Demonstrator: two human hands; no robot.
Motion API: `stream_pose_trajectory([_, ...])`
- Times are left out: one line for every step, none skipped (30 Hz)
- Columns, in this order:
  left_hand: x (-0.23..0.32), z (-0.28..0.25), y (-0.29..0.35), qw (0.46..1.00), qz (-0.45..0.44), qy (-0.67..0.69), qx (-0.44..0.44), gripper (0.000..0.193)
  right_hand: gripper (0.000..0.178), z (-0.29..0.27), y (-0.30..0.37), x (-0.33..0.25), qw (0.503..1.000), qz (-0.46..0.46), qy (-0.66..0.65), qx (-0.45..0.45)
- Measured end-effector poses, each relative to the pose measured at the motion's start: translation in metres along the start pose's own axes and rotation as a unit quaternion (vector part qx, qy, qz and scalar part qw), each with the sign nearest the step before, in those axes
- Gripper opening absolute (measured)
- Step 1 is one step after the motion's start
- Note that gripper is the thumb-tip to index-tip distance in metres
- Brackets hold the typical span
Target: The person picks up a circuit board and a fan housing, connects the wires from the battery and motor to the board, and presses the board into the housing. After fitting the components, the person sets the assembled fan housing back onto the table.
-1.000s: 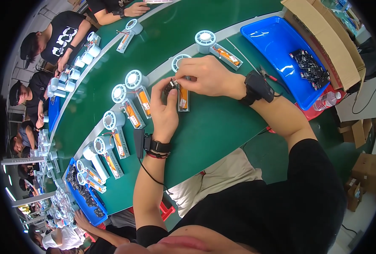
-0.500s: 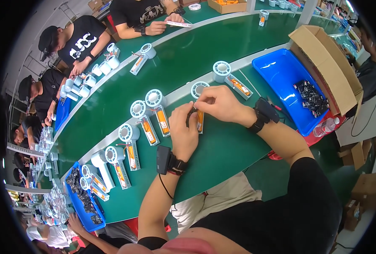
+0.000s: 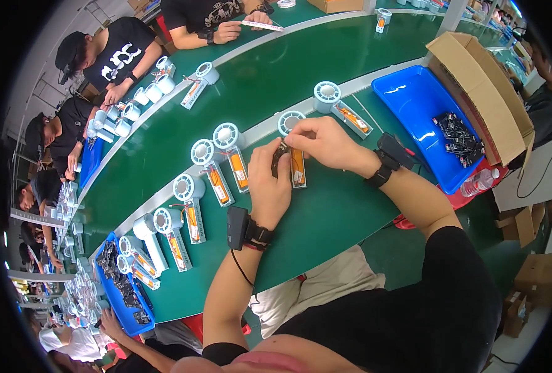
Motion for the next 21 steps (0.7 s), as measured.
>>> stream_pose_trajectory([-0.001,0.001,0.001,1.000,0.000,-0.001,0.000,0.027,0.018,0.000,0.000,0.001,1.000,0.008,-0.027,0.001])
stream_pose_trajectory([-0.012,0.005,0.005,0.995,-0.060,0.086,0.005,0.028,0.018,0.000,0.000,0.000,1.000,0.008,-0.028,0.001])
stream_pose_trajectory([-0.023,0.010,0.010,0.978,-0.120,0.171,0.011,0.029,0.017,-0.002,0.002,-0.012,0.997,-0.058,0.052,0.024])
stream_pose_trajectory([-0.028,0.015,0.012,0.950,-0.178,0.255,0.017,0.030,0.016,-0.004,0.006,-0.025,0.983,-0.122,0.132,0.048])
stream_pose_trajectory([-0.027,0.014,0.011,0.950,-0.179,0.255,0.016,0.030,0.015,-0.003,0.011,-0.037,0.957,-0.184,0.210,0.071])
stream_pose_trajectory([-0.030,0.016,0.013,0.933,-0.214,0.290,0.008,0.031,0.015,-0.005,0.013,-0.039,0.958,-0.184,0.210,0.071])
stream_pose_trajectory([-0.032,0.018,0.014,0.913,-0.248,0.323,0.001,0.031,0.014,-0.002,0.015,-0.041,0.952,-0.189,0.238,0.047])
stream_pose_trajectory([-0.034,0.021,0.016,0.891,-0.281,0.355,-0.007,0.032,0.014,0.000,0.018,-0.043,0.944,-0.194,0.265,0.023])
stream_pose_trajectory([-0.035,0.020,0.016,0.892,-0.281,0.355,-0.007,0.032,0.014,0.005,0.019,-0.043,0.935,-0.199,0.292,-0.001])
stream_pose_trajectory([-0.037,0.022,0.018,0.875,-0.301,0.378,-0.011,0.032,0.014,0.005,0.019,-0.042,0.936,-0.200,0.291,-0.002])
stream_pose_trajectory([-0.039,0.024,0.021,0.858,-0.321,0.401,-0.014,0.033,0.014,0.010,0.020,-0.043,0.928,-0.212,0.306,-0.015])
stream_pose_trajectory([-0.041,0.026,0.024,0.839,-0.341,0.424,-0.018,0.033,0.013,0.015,0.021,-0.043,0.920,-0.224,0.321,-0.029])
stream_pose_trajectory([-0.041,0.026,0.024,0.839,-0.341,0.423,-0.018,0.033,0.012,0.020,0.022,-0.044,0.911,-0.236,0.335,-0.043])
stream_pose_trajectory([-0.042,0.026,0.025,0.830,-0.352,0.432,-0.011,0.032,0.012,0.020,0.021,-0.042,0.911,-0.235,0.336,-0.042])
stream_pose_trajectory([-0.043,0.027,0.026,0.821,-0.362,0.441,-0.004,0.031,0.012,0.020,0.021,-0.041,0.908,-0.253,0.331,-0.038])
stream_pose_trajectory([-0.043,0.028,0.027,0.811,-0.373,0.450,0.002,0.031,0.011,0.020,0.021,-0.041,0.905,-0.271,0.327,-0.034])
stream_pose_trajectory([-0.043,0.028,0.027,0.810,-0.374,0.451,0.001,0.031,0.011,0.019,0.022,-0.042,0.901,-0.289,0.322,-0.029])
stream_pose_trajectory([-0.043,0.028,0.026,0.805,-0.373,0.462,0.007,0.031,0.011,0.018,0.021,-0.040,0.902,-0.287,0.323,-0.028])
stream_pose_trajectory([-0.043,0.028,0.027,0.798,-0.373,0.473,0.012,0.030,0.010,0.016,0.020,-0.040,0.907,-0.282,0.313,-0.029])
stream_pose_trajectory([-0.043,0.028,0.027,0.791,-0.374,0.484,0.017,0.030,0.010,0.014,0.019,-0.040,0.912,-0.276,0.303,-0.028])
stream_pose_trajectory([-0.045,0.029,0.028,0.789,-0.376,0.485,0.013,0.030,0.010,0.012,0.019,-0.039,0.917,-0.270,0.293,-0.028])
Point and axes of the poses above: each hand's wrist, its own y-axis away from the middle knuckle, its own z-axis out of the palm, x = y × z, the point moved 8 cm from there along -y, towards the middle knuckle, and after that the axes turned 5 degrees about z, right-handed, at the moved point
